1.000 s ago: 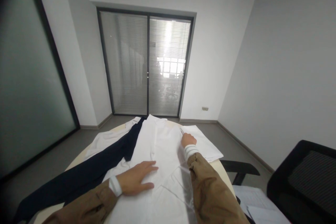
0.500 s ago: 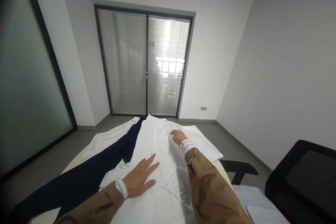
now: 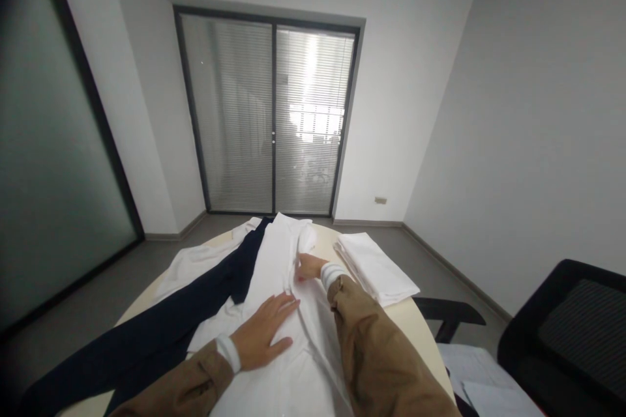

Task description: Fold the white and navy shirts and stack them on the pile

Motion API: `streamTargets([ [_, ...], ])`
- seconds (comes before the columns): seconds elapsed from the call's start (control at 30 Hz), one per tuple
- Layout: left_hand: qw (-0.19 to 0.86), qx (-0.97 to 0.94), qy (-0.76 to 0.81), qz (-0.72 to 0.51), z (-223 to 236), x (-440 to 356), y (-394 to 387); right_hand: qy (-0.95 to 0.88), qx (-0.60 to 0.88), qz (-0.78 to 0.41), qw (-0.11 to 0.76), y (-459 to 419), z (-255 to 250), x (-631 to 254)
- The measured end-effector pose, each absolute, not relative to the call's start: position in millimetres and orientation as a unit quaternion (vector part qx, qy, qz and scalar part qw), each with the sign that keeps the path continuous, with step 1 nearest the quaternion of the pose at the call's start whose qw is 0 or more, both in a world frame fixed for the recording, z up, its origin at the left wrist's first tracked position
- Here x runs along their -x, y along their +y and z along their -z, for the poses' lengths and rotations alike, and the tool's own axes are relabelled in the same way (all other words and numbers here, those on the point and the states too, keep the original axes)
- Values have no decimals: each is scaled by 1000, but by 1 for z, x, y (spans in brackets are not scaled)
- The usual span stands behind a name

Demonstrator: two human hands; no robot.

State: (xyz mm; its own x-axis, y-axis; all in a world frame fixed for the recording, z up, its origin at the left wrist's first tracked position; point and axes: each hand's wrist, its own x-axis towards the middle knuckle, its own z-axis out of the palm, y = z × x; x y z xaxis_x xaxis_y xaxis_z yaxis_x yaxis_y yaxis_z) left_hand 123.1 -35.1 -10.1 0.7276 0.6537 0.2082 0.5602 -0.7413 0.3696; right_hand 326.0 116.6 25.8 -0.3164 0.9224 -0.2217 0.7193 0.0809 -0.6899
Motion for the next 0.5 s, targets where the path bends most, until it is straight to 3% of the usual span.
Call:
streamTargets([
  [0.23, 102, -946, 264, -158, -3, -129, -40, -755, 514, -387, 128, 109, -22, -345],
  [0.5, 62, -963, 236, -112, -18, -140, -42, -784, 522, -328, 76, 79, -28, -384],
])
